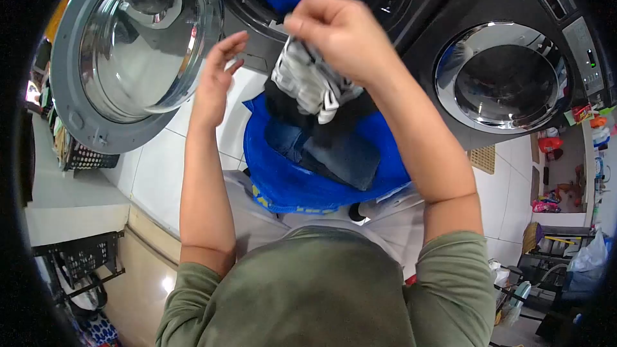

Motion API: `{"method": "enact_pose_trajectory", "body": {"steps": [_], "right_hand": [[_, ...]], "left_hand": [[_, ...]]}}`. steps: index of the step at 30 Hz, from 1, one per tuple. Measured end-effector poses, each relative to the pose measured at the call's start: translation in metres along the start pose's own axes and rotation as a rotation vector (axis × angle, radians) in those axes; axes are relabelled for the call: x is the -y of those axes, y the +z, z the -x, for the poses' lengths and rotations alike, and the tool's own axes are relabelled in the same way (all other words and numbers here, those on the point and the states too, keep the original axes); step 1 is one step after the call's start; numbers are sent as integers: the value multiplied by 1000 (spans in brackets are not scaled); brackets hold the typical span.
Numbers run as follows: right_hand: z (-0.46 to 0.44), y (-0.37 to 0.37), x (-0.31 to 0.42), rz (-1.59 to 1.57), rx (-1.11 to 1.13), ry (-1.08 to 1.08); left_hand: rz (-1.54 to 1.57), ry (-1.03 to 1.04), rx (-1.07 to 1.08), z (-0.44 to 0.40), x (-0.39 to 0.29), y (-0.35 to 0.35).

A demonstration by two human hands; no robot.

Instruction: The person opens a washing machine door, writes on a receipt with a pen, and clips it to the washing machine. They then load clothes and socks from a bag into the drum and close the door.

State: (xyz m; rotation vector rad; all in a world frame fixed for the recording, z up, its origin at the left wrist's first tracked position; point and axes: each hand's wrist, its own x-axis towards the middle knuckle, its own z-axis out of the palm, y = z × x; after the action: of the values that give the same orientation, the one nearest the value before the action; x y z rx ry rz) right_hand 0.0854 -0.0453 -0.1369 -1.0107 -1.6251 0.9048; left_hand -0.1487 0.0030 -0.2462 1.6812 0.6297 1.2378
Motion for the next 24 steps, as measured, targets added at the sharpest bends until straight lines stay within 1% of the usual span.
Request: {"method": "enact_pose_trajectory", "body": {"steps": [1,2,3,4,5,6,7,8,9,10,11,12,13,14,15,16,17,18,19,20,21,22,23,24], "right_hand": [[0,-2,17,-49,-107,-139],[-6,-10,24,-485,-65,-257],[-5,-14,30,-603,-17,-252],[-10,-21,26,-408,-50,-149],[-12,-22,19,-245,-121,-170],[-15,-24,12,-81,-197,-179],[-15,-40,3,-22,-292,-347],[-9,-58,-1,-114,-248,-347],[-5,-56,7,-213,-204,-336],[6,-40,9,16,-223,-200],[10,-34,-9,616,-93,-336],[26,-12,-26,456,115,-221],[40,14,-51,267,238,8],[51,37,-63,90,335,373],[62,60,-74,-39,364,749],[55,69,-77,170,560,869],[43,71,-76,333,646,855],[31,73,-74,493,735,835],[-2,58,-66,583,606,771],[-35,42,-58,672,475,710],[-61,16,-57,366,22,637],[-82,-6,-67,72,-235,523],[-102,-28,-76,-210,-442,346],[-114,-51,-71,-51,-542,-1]], "left_hand": [[-93,35,74,4,-2,8],[-115,101,121,4,-2,16],[-118,72,104,12,1,34],[-158,22,96,16,-1,43],[-197,-25,91,16,-3,49],[-132,-122,64,15,3,53],[35,-219,-1,13,5,51],[207,-322,-74,16,2,49],[379,-434,-149,21,-4,47],[400,-419,-92,22,-15,37],[408,-223,-33,24,-4,27],[221,-162,-107,19,-6,24],[38,-98,-182,13,-8,24],[-229,-37,-160,14,-6,22],[-501,24,-139,16,-3,20],[-567,-19,-225,16,1,21],[-630,-65,-314,16,6,22],[-590,-64,-367,13,14,16],[-531,-45,-398,10,13,9],[-369,-91,-403,7,14,4],[-204,-143,-408,5,14,1],[-213,-179,-421,4,15,0],[-223,-212,-433,4,13,-2],[-256,-238,-457,5,5,3]]}}
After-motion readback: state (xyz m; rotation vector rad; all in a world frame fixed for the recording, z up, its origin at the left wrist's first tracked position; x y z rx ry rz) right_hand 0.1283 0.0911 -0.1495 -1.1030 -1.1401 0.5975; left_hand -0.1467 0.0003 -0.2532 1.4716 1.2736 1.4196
